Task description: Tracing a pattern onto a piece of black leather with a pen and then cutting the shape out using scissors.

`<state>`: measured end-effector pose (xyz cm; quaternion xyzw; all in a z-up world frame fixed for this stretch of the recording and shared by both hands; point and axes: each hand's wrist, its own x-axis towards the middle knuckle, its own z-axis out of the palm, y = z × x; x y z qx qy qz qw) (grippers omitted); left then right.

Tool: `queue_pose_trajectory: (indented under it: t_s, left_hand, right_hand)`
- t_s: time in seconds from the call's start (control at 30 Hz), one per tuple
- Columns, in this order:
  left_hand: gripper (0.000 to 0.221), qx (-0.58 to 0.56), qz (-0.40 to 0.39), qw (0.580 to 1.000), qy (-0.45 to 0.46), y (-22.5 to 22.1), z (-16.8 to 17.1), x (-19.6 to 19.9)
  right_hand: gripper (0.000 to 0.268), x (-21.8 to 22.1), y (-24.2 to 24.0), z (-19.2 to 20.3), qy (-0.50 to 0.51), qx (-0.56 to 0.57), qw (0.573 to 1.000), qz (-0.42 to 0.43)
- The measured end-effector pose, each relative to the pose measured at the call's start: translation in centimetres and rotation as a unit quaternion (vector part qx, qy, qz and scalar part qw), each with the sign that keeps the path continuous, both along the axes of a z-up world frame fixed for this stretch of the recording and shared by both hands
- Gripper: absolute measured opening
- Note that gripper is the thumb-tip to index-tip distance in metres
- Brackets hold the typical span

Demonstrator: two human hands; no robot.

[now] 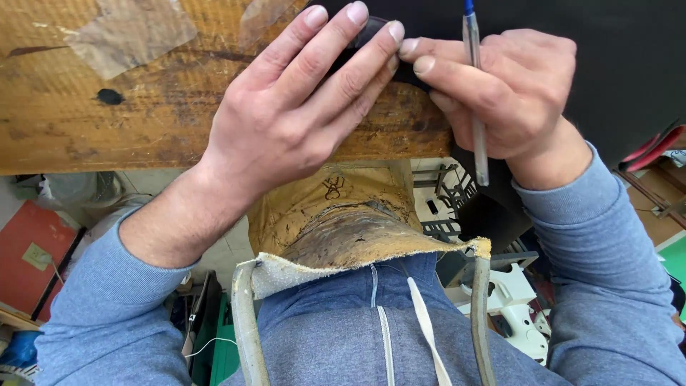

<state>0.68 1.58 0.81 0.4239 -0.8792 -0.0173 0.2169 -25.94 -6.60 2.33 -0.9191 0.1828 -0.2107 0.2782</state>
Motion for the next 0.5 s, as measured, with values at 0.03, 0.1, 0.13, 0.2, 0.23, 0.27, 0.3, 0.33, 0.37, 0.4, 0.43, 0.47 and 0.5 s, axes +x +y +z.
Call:
queue_pose_trajectory:
  t_s: [0.03, 0.1, 0.13, 0.2, 0.23, 0.27, 0.3, 0.33, 0.37, 0.4, 0.43, 0.47, 0.5]
  left_hand:
    - [0.04, 0.002, 0.003, 1.0, 0.004, 0.1, 0.0, 0.0]
    - [0.038, 0.0, 0.006, 1.0, 0.008, 0.2, 0.1, 0.0]
    - [0.04, 0.01, 0.002, 1.0, 0.01, 0.3, 0.2, 0.0]
    - [0.041, 0.016, -0.001, 1.0, 0.011, 0.5, 0.4, 0.0]
    - [0.04, 0.023, -0.002, 1.0, 0.01, 0.6, 0.5, 0.0]
    - [0.04, 0.031, -0.003, 0.999, 0.009, 0.7, 0.7, 0.0]
    - [0.04, 0.029, -0.003, 1.0, 0.007, 0.9, 0.8, -0.1]
    - [0.038, 0.034, 0.002, 0.999, 0.002, 1.1, 0.9, -0.1]
    - [0.036, 0.038, 0.007, 0.999, -0.004, 1.2, 1.0, -0.2]
    - [0.036, 0.034, 0.008, 0.999, -0.006, 1.3, 1.2, -0.3]
    - [0.036, 0.045, 0.008, 0.999, 0.003, 1.3, 1.3, -0.3]
    - [0.037, 0.057, 0.008, 0.998, 0.012, 1.4, 1.4, -0.4]
    - [0.037, 0.054, 0.008, 0.998, 0.01, 1.4, 1.7, -0.4]
  right_hand:
    - [0.017, 0.0, 0.0, 0.0, 0.006, -0.025, 1.0, 0.001]
    - [0.016, 0.0, 0.1, 0.1, 0.013, -0.054, 0.998, 0.001]
    - [0.015, -0.1, 0.2, 0.1, 0.036, -0.085, 0.996, 0.002]
    - [0.016, -0.1, 0.4, 0.5, 0.056, -0.119, 0.991, 0.003]
    - [0.019, -0.1, 0.5, 0.7, 0.069, -0.139, 0.988, 0.008]
    - [0.023, -0.2, 0.6, 0.9, 0.083, -0.157, 0.984, 0.012]
    - [0.023, -0.3, 0.8, 1.1, 0.081, -0.159, 0.984, 0.011]
    - [0.025, -0.3, 0.9, 1.3, 0.095, -0.17, 0.981, 0.007]
    - [0.026, -0.4, 1.1, 1.5, 0.109, -0.181, 0.977, 0.003]
    - [0.026, -0.4, 1.2, 1.6, 0.107, -0.185, 0.977, 0.003]
    - [0.026, -0.4, 1.4, 1.7, 0.114, -0.198, 0.974, 0.003]
    - [0.026, -0.4, 1.6, 1.8, 0.121, -0.21, 0.97, 0.002]
    - [0.026, -0.5, 1.7, 1.9, 0.118, -0.213, 0.97, 0.002]
